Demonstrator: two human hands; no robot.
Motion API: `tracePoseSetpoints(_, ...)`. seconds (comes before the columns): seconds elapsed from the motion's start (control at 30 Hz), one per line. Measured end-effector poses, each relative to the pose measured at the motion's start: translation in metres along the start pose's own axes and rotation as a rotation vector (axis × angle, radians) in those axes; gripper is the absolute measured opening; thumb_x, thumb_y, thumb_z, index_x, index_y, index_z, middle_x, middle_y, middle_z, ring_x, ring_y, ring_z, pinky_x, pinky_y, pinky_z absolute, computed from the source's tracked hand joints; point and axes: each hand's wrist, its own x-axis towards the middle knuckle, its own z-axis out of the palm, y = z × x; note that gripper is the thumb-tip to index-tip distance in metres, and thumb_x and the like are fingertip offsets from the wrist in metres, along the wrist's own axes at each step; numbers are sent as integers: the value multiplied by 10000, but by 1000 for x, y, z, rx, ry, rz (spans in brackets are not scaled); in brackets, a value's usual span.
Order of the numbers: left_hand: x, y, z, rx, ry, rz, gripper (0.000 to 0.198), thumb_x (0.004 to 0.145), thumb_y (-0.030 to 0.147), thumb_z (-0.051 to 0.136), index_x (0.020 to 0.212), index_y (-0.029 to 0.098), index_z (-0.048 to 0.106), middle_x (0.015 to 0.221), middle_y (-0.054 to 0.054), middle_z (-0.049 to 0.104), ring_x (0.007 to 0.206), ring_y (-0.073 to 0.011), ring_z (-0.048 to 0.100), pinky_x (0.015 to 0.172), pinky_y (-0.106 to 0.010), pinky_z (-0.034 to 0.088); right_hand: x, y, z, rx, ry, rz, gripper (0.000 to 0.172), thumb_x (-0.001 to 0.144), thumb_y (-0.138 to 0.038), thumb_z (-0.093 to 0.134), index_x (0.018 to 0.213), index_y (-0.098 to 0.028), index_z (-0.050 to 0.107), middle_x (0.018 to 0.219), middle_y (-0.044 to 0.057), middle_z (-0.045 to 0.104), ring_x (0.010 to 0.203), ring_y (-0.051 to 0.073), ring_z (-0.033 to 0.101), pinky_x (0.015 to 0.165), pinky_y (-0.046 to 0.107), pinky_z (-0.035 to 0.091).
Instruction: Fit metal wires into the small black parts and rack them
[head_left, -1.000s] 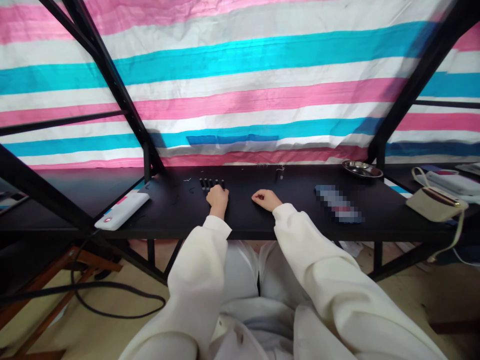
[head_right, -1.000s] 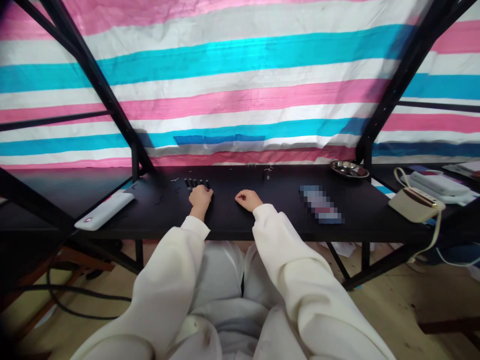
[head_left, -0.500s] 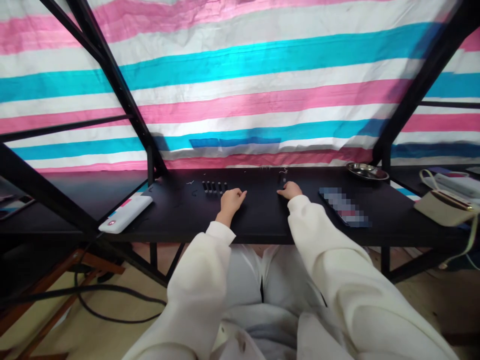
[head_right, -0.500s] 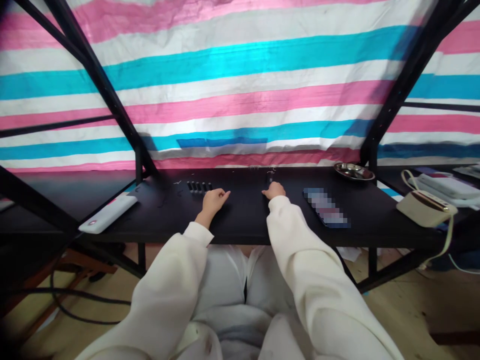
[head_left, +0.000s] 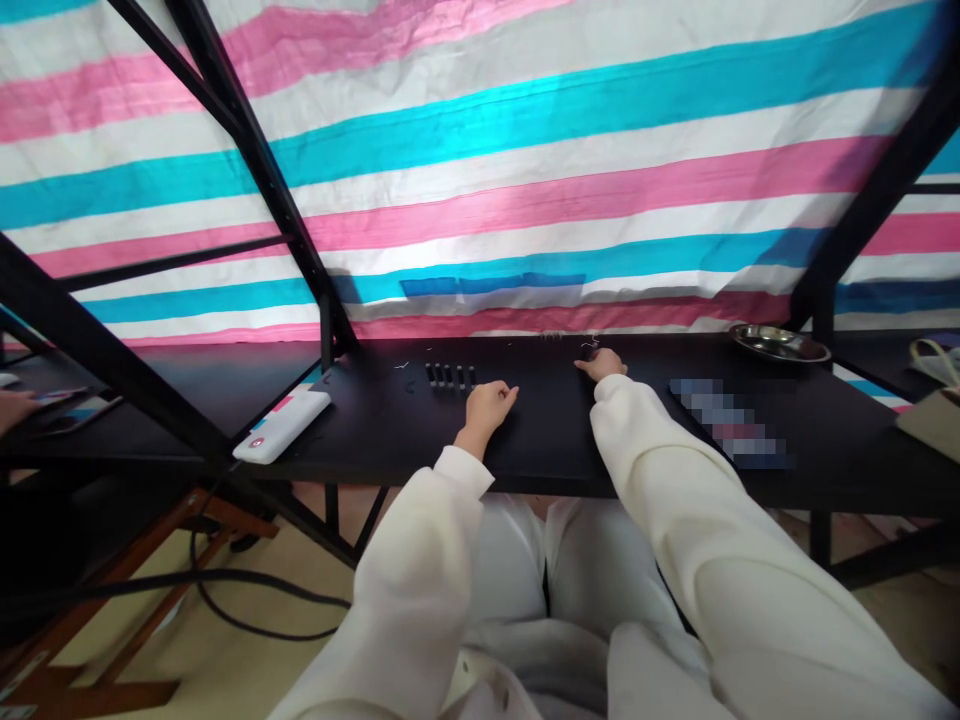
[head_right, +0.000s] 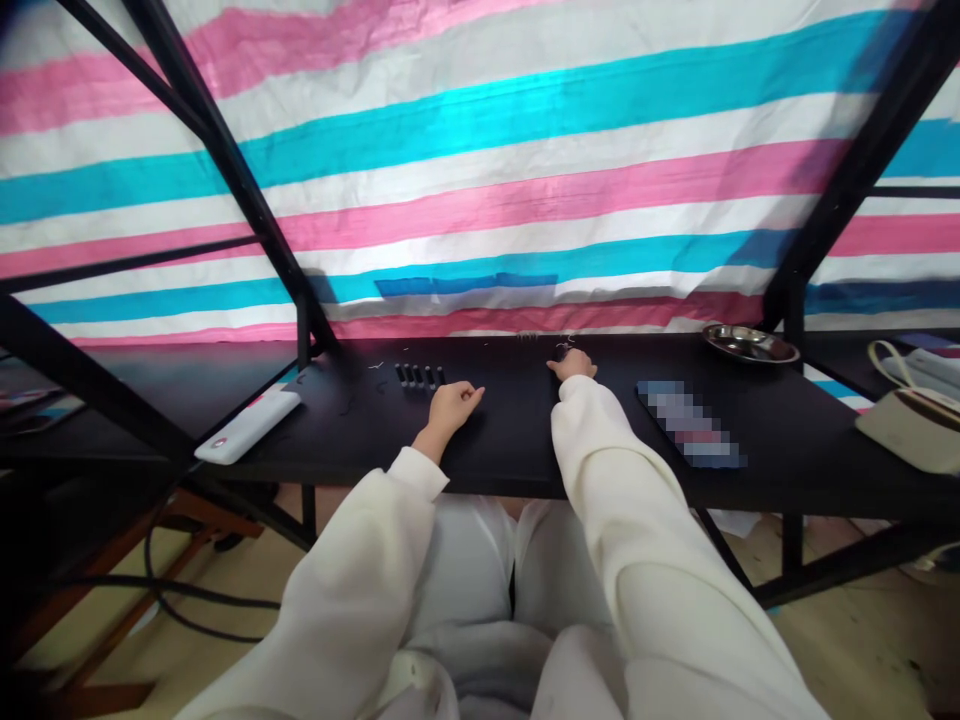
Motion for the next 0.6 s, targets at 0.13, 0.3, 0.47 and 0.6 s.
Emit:
tracePoseSetpoints(0.13,0,1,0,-42,1,-1,328,787,434,496,623,186,634,571,-21,580,546,-127,501,525,-241,291,-5,-8,7,57,36,-107,240,715,-338,628,870,-157,659,938,108,655,920,219,599,782,320,441)
tracePoseSetpoints(0.3,1,3,2,-186,-9,43,330,778,463,514,843,186,679,577,-6,586,565,-120,520,568,-224,356,-35,-22,11,70,-19,-302,145,684,-302,661,711,-160,653,743,66,643,752,172,598,686,258,429)
tracePoseSetpoints(0.47,4,1,10,-347,-72,171,492,785,371,543,1258,241,496,670,22,631,603,-101,539,640,-208,400,-84,-31,17,121,-73,-566,197,727,-338,612,629,-168,586,714,30,578,655,132,521,635,240,394)
tracePoseSetpoints(0.6,5,2,14,-360,-108,231,338,773,317,557,1084,213,635,796,-13,669,646,-108,548,667,-223,417,-106,-33,19,198,-175,-798,164,773,-276,557,657,-163,580,760,23,547,639,107,485,631,223,378)
